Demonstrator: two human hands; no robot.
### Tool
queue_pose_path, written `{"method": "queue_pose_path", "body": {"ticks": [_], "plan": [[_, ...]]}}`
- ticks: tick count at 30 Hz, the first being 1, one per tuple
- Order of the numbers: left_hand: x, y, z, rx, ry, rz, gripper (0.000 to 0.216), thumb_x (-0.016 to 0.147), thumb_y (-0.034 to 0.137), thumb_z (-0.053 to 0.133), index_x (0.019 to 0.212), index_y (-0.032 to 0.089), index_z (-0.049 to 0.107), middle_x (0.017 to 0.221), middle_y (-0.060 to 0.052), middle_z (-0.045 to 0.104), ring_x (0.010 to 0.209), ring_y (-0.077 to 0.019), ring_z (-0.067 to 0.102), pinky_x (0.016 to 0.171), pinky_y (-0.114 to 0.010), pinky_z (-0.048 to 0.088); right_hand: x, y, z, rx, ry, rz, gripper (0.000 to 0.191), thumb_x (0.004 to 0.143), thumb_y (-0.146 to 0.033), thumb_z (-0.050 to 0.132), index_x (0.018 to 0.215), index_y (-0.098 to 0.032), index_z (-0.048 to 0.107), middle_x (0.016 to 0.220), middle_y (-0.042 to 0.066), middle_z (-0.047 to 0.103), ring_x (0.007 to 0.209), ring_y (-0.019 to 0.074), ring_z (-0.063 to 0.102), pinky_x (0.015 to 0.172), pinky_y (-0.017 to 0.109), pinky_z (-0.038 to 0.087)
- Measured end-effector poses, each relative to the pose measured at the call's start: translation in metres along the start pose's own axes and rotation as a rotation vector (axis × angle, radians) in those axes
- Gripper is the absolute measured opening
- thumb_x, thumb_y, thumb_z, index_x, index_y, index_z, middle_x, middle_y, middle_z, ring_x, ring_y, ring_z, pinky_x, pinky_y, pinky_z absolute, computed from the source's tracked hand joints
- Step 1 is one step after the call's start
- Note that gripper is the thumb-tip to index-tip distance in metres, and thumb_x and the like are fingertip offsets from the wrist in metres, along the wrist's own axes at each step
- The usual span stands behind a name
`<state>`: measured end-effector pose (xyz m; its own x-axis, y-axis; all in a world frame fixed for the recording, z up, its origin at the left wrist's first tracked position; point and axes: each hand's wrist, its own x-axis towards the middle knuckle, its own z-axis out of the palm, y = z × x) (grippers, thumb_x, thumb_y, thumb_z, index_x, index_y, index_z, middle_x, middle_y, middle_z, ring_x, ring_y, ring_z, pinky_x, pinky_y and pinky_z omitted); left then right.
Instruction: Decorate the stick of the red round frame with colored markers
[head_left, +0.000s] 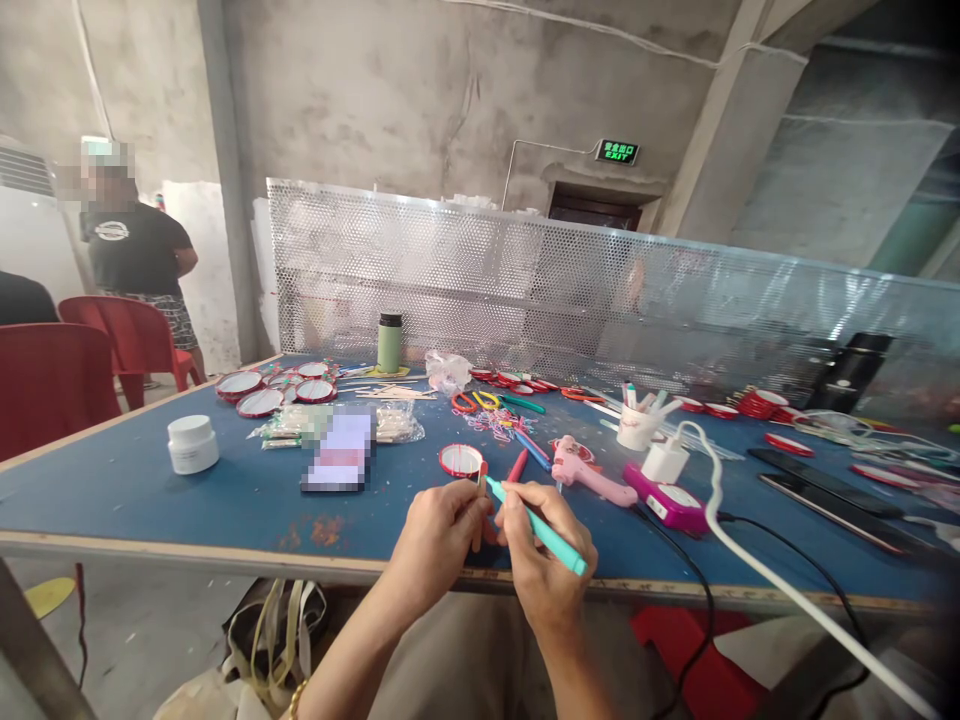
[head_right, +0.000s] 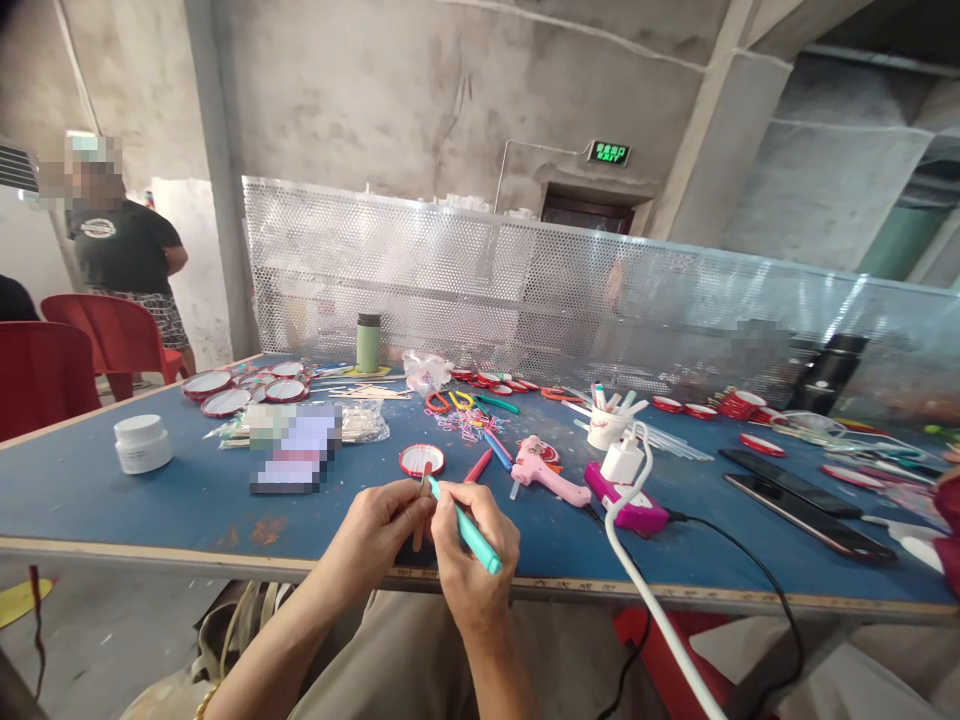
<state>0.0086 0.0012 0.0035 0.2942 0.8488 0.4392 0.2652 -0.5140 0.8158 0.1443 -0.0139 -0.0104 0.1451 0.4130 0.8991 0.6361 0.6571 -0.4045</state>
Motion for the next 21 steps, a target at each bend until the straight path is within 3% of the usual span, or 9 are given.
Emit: {"method": "queue_pose_path", "body": {"ticks": [21], "plan": [[-0.0004,-0.0003,0.0008,0.012,0.004,-0.005,0.037,0.094,0.028,0.047,0.059,0.018,0.054,0.057,0.003,0.061,0.054,-0.0097,0.051,0.057,-0.021,0.032,-0.0007,-0.0009,0.0001,-0.011,0.006,-0.008,0.015,0.094,-0.026,0.056,0.086,-0.019,0.066,0.065,-0.001,0.068,0.053,0.0135,0.065,0.056,0.024,0.053]]}}
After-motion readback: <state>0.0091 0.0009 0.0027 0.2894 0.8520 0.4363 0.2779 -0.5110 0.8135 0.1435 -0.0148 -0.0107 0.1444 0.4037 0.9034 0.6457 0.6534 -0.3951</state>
